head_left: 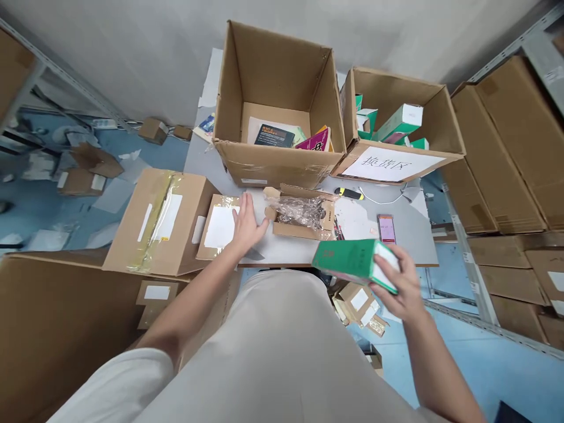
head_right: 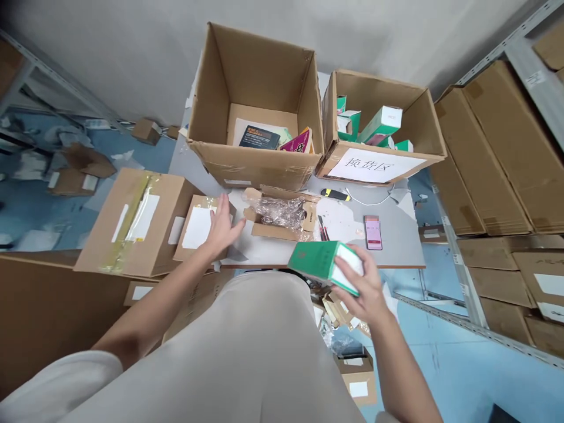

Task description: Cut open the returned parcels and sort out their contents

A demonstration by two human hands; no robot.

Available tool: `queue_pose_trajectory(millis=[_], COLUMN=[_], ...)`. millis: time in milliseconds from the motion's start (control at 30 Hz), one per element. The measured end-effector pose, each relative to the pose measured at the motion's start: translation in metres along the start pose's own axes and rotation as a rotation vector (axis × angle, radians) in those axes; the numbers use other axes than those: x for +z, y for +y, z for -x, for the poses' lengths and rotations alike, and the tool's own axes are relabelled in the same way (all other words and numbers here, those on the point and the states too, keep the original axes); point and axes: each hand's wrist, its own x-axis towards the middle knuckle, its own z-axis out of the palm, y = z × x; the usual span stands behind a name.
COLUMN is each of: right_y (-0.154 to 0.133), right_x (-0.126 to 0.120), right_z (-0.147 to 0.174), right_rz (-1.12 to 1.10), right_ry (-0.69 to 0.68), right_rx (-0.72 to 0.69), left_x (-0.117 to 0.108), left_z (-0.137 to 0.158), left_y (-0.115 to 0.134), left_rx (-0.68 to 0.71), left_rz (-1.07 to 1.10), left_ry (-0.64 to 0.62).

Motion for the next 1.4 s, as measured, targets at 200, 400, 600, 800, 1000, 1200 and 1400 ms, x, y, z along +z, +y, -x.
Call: queue_pose_trajectory(millis=[200, 400, 600, 800, 1000, 1200, 1400], right_y=[0.003, 0.034, 0.054, 0.063, 0.064, 0.063, 0.056], right_x=[0.088, 0.148, 0.175, 0.185, 0.19, 0.208, 0.225], right_z=[0.01, -0.01, -0.032, -0.041, -0.03, 0.011, 0.031], right_rz=[-0.036, -0.015, -0.084, -0.245, -0.346, -0.639, -1.047], right_ry=[-0.164, -0.258, -0.334, -0.323, -0.239, -0.121, -0.073], right_rx=[-0.174, -0.1, -0.011, 0.011, 0.053, 0.477, 0.948], left_x=[0.018, 0.025, 0.021, 0.048, 0.05, 0.034, 0.038], left_z=[0.019, -0.051, -0.037, 0.023, 0.013, 0.007, 0.026], left_y=[0.016, 0.046, 0.05, 0.047, 0.08, 0.075, 0.029], left_rx=[0.745, 0.656, 0.525, 0.842, 0.739, 0.581, 0.31], left_rz=[0.011, -0.024, 0.279, 0.294, 0.049, 0.096, 0.627], left_ry=[0.019, 0.02, 0.306, 0.09, -0.152, -0.197, -0.085])
